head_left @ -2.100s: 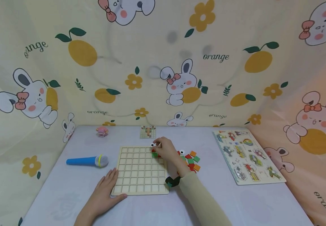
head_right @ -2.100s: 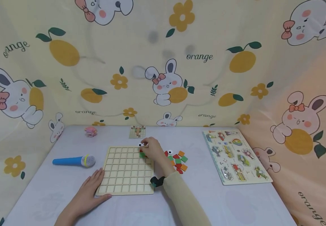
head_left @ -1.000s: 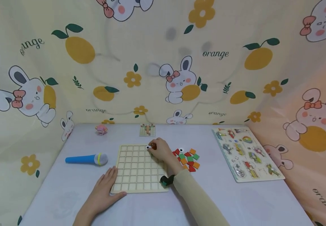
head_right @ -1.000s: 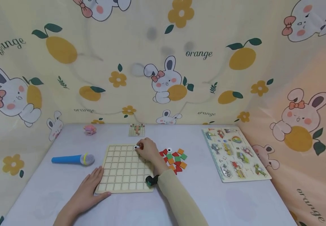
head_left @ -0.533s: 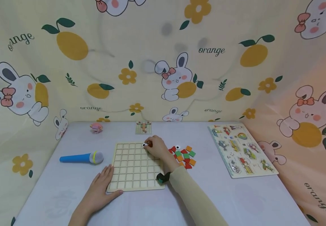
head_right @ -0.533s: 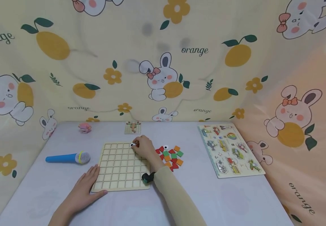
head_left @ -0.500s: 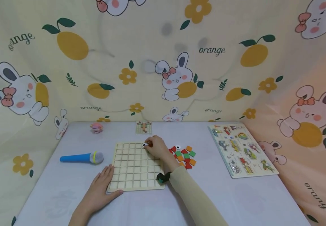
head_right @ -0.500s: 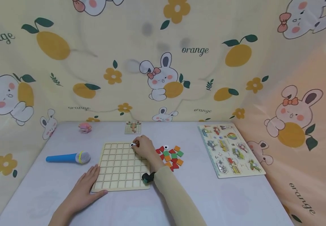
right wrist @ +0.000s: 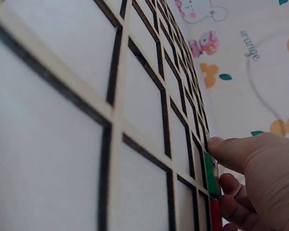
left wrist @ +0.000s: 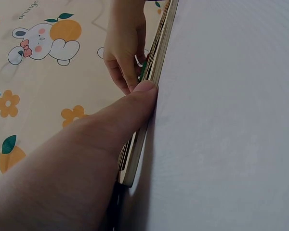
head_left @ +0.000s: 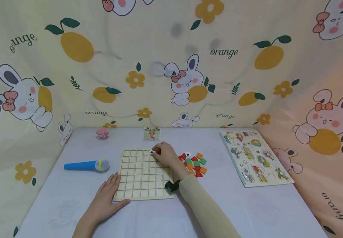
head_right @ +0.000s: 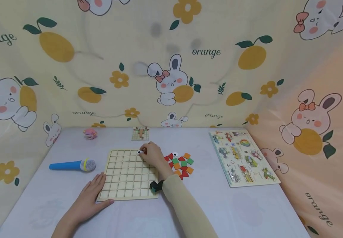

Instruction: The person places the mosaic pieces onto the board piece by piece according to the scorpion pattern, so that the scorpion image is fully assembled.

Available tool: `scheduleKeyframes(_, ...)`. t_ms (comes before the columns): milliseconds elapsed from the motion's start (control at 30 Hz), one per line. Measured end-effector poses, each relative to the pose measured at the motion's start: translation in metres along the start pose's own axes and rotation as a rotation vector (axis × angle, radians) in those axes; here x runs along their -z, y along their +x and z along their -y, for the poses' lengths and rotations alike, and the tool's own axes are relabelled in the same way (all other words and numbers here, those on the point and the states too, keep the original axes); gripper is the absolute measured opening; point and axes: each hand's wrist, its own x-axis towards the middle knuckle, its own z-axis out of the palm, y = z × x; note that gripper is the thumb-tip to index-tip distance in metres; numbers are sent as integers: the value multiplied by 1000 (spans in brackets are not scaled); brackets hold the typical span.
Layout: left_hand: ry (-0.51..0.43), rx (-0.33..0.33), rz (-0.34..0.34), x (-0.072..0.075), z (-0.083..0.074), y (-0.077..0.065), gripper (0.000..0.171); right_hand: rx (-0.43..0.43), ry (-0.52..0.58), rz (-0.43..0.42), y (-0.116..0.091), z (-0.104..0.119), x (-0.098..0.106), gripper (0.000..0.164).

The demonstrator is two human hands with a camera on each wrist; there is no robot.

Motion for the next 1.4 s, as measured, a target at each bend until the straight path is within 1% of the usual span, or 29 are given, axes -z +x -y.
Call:
scheduleKeyframes(100, -6, 2, 0, -2, 1, 1, 115, -5, 3, 11, -2, 1, 3, 24)
scheduleKeyframes(233, -10, 17, 13, -6, 2, 1, 115, -6, 27, 8, -7, 3, 14, 29)
scheduleKeyframes(367, -15, 17, 20, -8, 0, 1, 116, -17, 46, -29, -16, 1, 36, 33)
scheduleKeyframes(467, -14, 9, 17, -7, -2, 2, 116, -52, 40, -67, -25, -3, 55, 35)
scheduleKeyframes(633, 2, 9, 16, -5, -3, 1, 115, -107, -3, -139, -45, -23, 82, 36)
scheduleKeyframes(867, -8, 13, 21, -1, -5, -1, 114, -190, 31, -195, -69, -63, 109, 36)
scheduleKeyframes(1000, -19, 11, 16, 0, -4, 0, 115, -220, 47, -216, -80, -79, 117, 35)
scheduleKeyframes(1133, -20, 12, 12, 1, -3, 1, 115, -234, 52, -213, -88, -91, 119, 34)
scheduleKeyframes(1333, -9, 15, 24, 1, -1, 1, 116, -288, 78, -168, -98, -100, 111, 32)
scheduleKeyframes(1400, -5, 13, 21, 1, -1, 0, 116, -285, 84, -152, -99, -99, 107, 31)
